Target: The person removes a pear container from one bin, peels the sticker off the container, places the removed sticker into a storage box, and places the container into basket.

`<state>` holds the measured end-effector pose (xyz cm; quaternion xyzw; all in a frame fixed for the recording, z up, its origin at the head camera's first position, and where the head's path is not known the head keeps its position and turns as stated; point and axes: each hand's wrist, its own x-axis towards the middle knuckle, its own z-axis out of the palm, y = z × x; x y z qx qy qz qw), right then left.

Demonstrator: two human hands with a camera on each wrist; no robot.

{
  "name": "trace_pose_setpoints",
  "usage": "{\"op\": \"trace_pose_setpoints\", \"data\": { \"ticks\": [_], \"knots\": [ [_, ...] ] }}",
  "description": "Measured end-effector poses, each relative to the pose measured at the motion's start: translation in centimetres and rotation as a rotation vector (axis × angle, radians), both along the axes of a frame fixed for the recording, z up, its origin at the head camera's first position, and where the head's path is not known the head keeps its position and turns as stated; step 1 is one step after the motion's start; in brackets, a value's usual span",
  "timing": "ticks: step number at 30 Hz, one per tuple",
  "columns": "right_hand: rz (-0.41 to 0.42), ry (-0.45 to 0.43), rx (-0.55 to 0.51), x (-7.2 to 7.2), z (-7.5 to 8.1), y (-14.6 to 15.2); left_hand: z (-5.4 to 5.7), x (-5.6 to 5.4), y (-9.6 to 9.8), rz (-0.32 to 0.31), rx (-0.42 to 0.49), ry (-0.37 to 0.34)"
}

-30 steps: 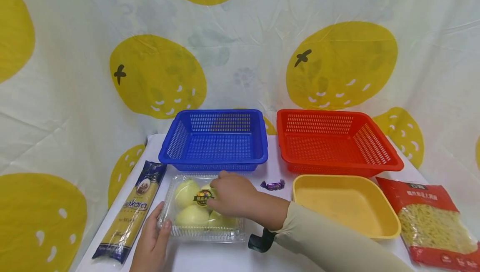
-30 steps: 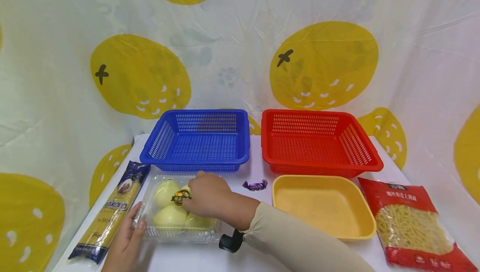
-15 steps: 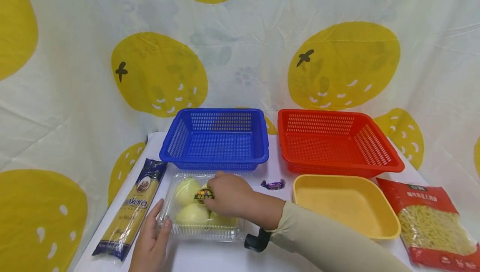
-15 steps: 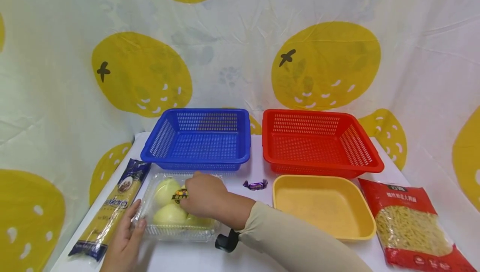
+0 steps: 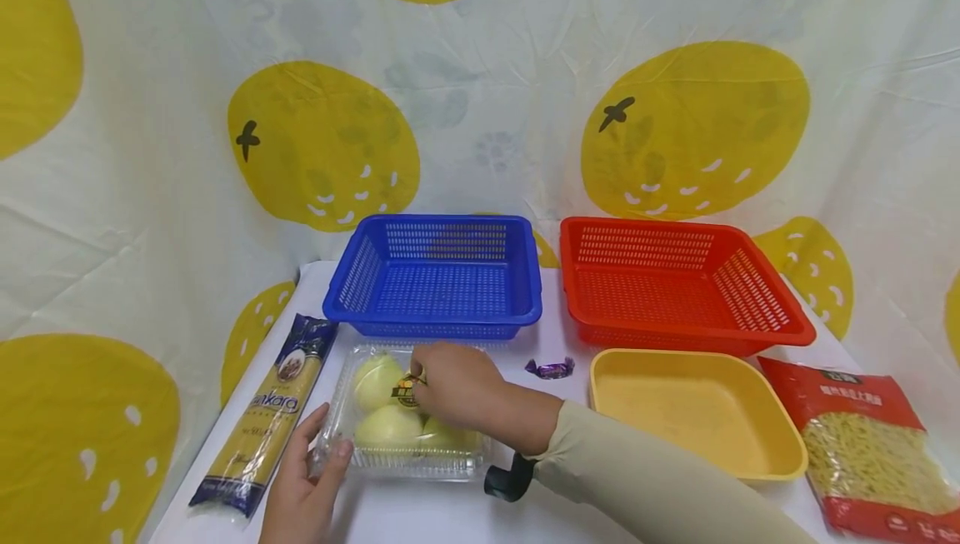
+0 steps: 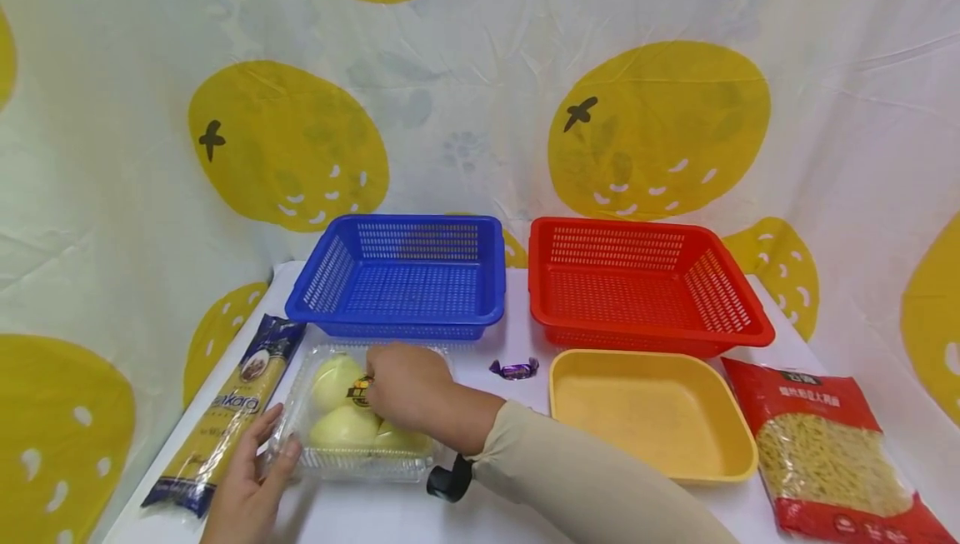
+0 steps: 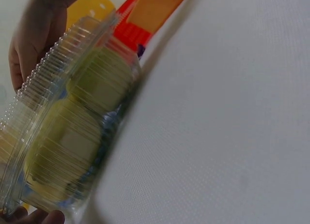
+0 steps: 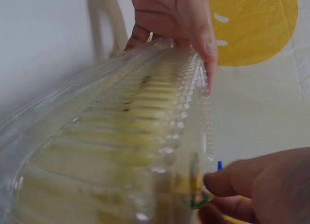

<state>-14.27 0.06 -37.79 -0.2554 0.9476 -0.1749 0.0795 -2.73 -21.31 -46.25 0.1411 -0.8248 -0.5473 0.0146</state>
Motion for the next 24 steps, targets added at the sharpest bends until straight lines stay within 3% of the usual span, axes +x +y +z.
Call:
{"op": "trace_pose_setpoints", "data": {
  "ticks": [6, 17, 24],
  "knots": [
    [-0.017, 0.021, -0.092, -0.7, -0.6, 0.1, 0.3, 0.0, 0.2, -0.004, -0.001, -0.020],
    [0.017, -0.063, -0.289, -1.1, -0.4, 0.7, 0.8, 0.0, 0.2, -0.022, -0.028, -0.027],
    [0.071, -0.149, -0.480, -1.4, 0.4, 1.1, 0.3, 0.2, 0.1, -0.034, -0.034, 0.032]
  ]
}}
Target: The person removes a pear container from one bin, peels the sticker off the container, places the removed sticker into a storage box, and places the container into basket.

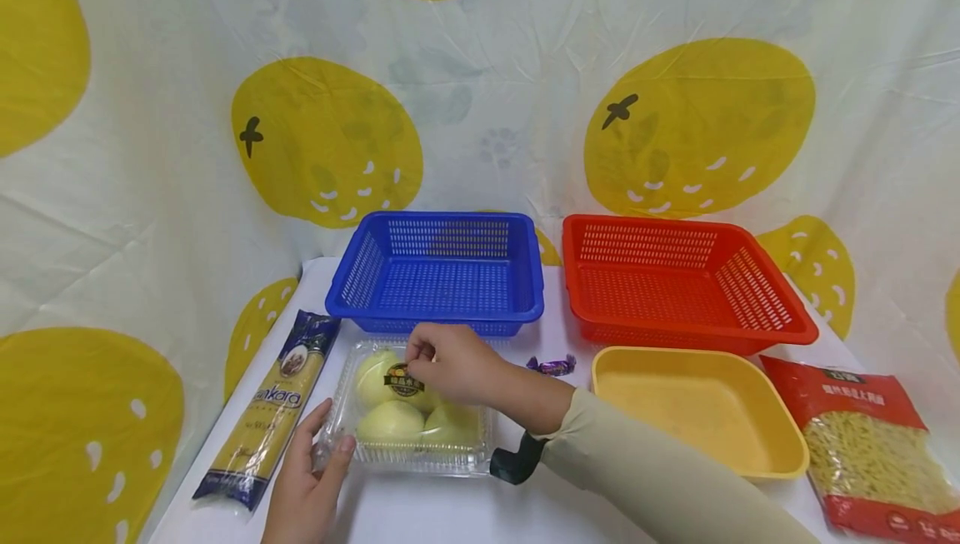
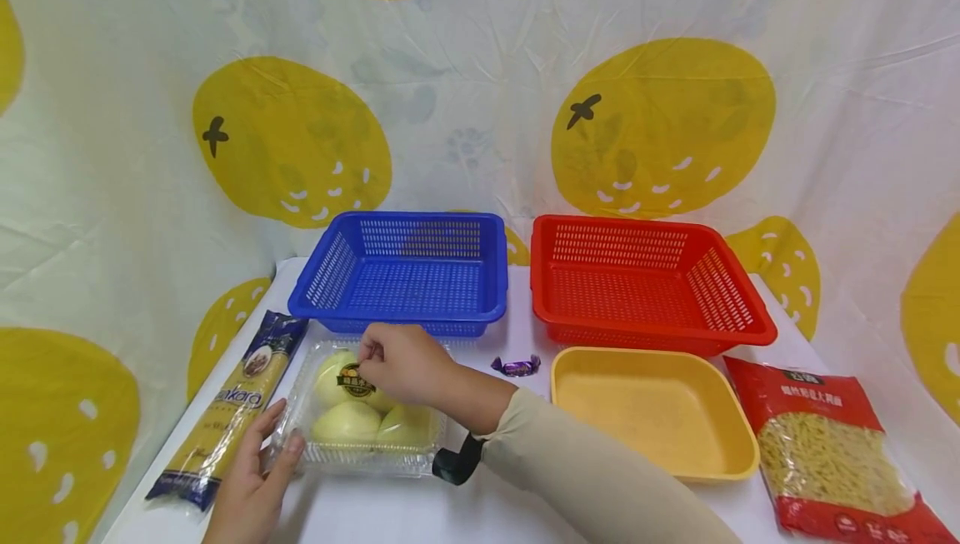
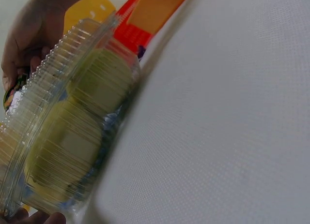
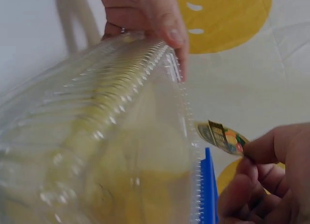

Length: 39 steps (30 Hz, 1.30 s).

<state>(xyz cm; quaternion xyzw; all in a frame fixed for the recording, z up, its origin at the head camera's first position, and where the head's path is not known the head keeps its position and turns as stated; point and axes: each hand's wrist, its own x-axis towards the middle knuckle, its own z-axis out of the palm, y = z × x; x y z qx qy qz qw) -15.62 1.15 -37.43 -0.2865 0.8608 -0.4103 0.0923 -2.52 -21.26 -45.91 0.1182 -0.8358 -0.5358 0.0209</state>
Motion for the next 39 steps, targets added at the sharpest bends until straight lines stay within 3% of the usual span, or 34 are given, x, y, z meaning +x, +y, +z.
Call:
{"op": "trace_pose_setpoints", "data": {
  "ticks": [9, 17, 34, 39],
  "knots": [
    [0.116, -0.059, -0.068, 0.1, 0.6, 1.7, -0.4, 0.1, 0.0, 0.003, 0.001, 0.032],
    [0.208, -0.112, -0.036, 0.1, 1.5, 4.8, -0.5, 0.0, -0.1, -0.002, -0.007, 0.007],
    [0.280, -0.100, 0.096, 0.5, 3.2, 10.6, -0.2, -0.2, -0.1, -0.014, -0.016, -0.019],
    [0.267, -0.108, 0.109, 0.7, 3.4, 12.8, -0.2, -0.2, 0.0, -0.015, -0.008, -0.015]
  ]
}}
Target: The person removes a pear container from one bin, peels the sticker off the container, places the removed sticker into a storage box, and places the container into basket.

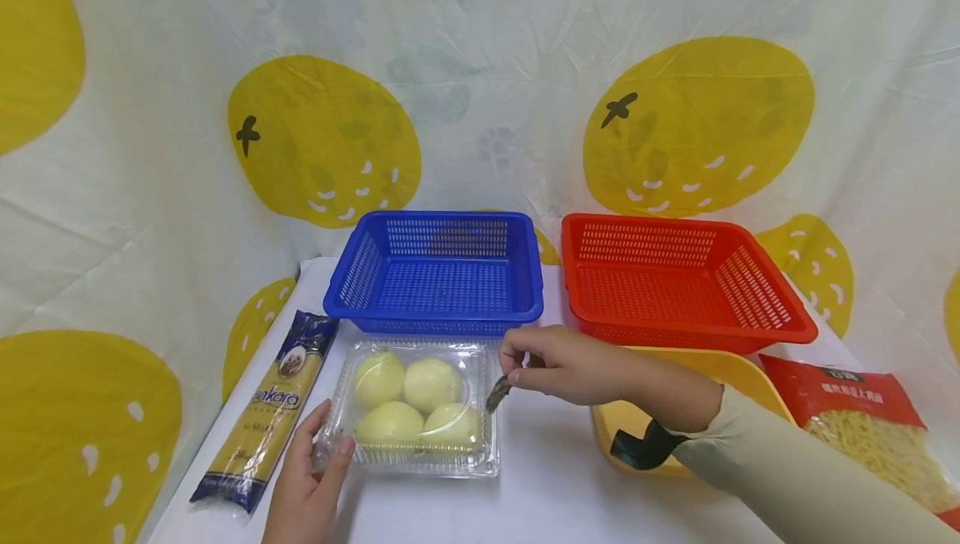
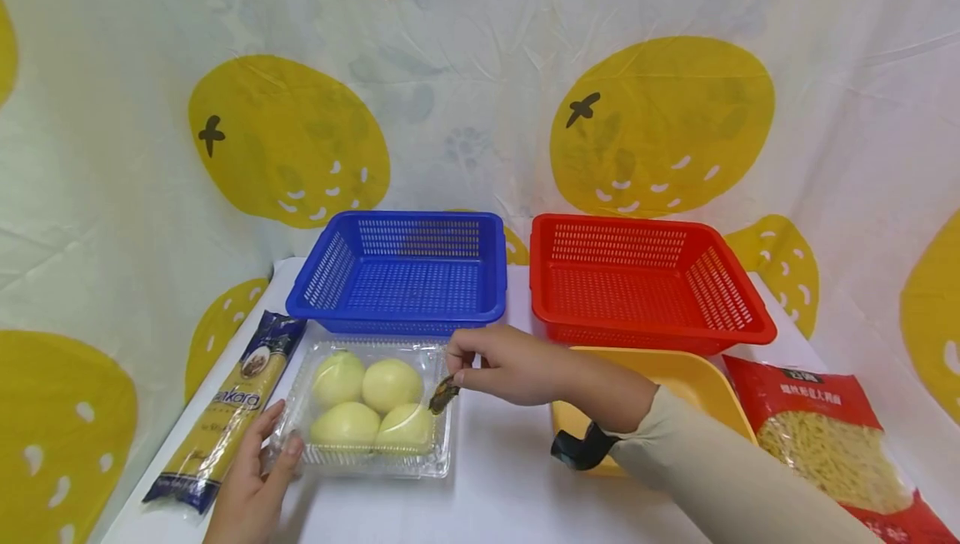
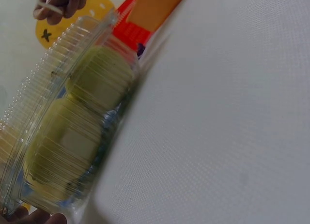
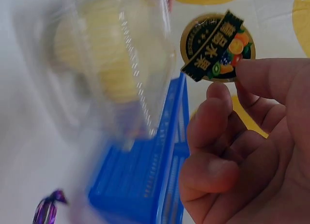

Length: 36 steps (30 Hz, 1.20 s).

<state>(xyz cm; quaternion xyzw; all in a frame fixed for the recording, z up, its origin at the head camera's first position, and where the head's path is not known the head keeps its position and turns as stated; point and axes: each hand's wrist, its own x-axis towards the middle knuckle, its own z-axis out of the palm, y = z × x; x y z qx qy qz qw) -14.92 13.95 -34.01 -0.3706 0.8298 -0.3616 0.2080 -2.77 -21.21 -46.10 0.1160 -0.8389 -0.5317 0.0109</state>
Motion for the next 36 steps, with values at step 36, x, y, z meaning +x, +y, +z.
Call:
{"op": "trace_pose_setpoints", "data": {
  "ticks": [36],
  "knots": [
    [-0.202, -0.067, 0.231, -0.2, -1.0, 13.8, -0.4, 0.0, -0.2, -0.011, 0.003, 0.043]
  ]
}}
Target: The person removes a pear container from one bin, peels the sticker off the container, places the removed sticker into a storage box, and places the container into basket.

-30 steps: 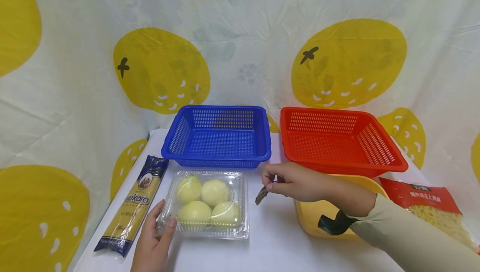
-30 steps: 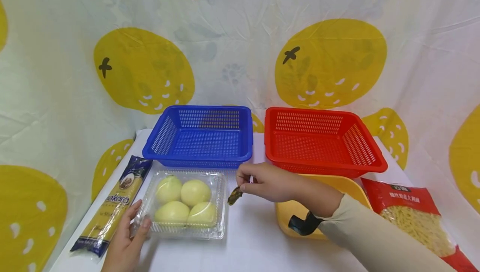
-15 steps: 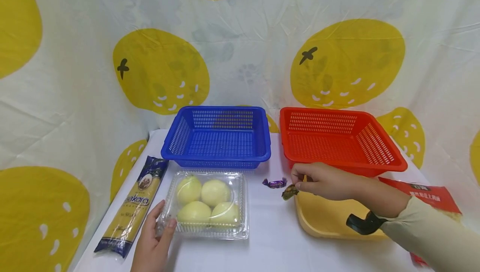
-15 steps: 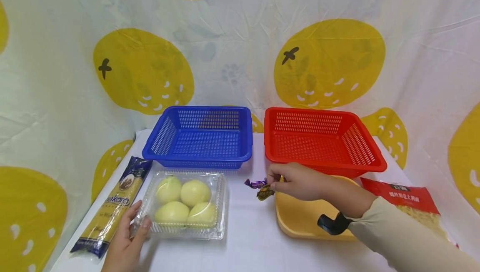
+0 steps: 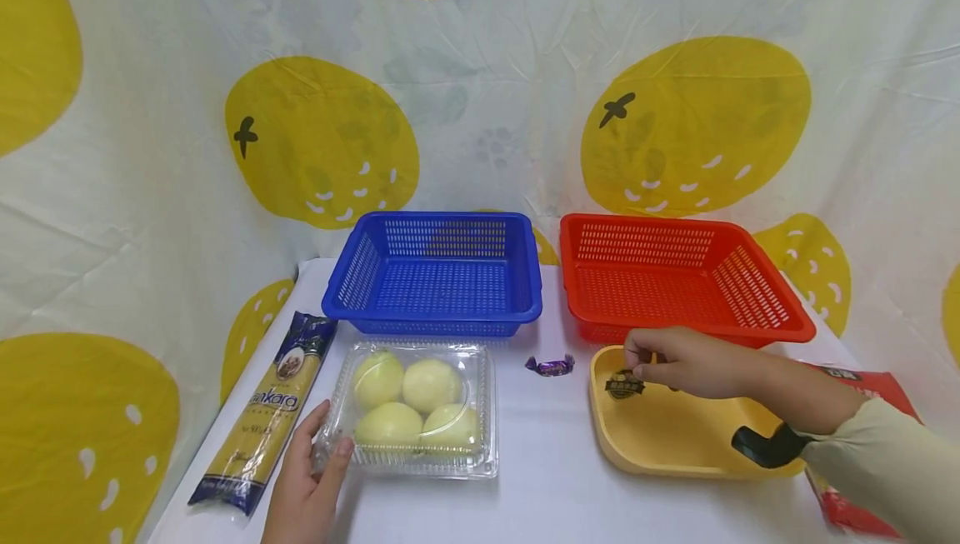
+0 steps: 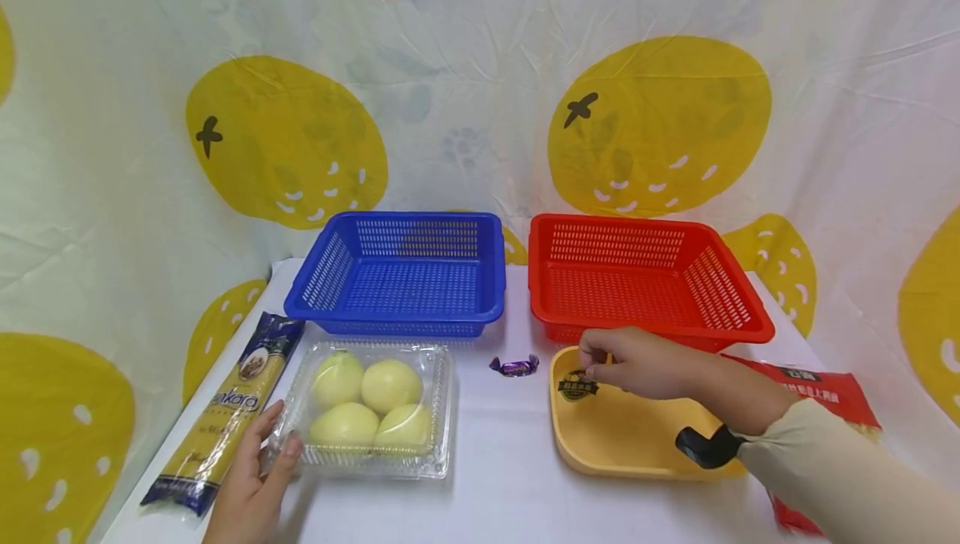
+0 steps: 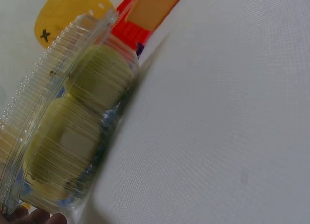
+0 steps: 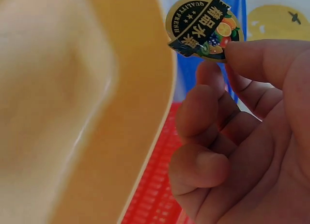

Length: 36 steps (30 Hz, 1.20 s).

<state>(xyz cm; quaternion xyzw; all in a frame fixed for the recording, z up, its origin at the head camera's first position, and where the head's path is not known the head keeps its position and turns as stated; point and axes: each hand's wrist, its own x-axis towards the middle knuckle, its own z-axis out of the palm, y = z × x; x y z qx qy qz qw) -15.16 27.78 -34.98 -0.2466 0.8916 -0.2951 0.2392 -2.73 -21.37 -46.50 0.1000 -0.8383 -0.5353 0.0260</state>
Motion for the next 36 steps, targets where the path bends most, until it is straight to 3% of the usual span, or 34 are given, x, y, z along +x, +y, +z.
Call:
{"op": "trace_pose_setpoints", "data": {
  "ticks": [8, 20, 36],
  "knots": [
    [-0.003, -0.052, 0.050, -0.1, -1.7, 2.6, -0.1, 0.0, -0.1, -0.002, -0.004, 0.003],
    [-0.036, -0.241, 0.065, -0.2, -4.4, 5.9, 0.1, -0.2, -0.2, 0.000, -0.025, -0.043],
    [-0.031, -0.215, 0.136, -0.6, -6.6, 6.4, 0.3, -0.1, -0.3, -0.003, -0.025, -0.043]
  ]
}}
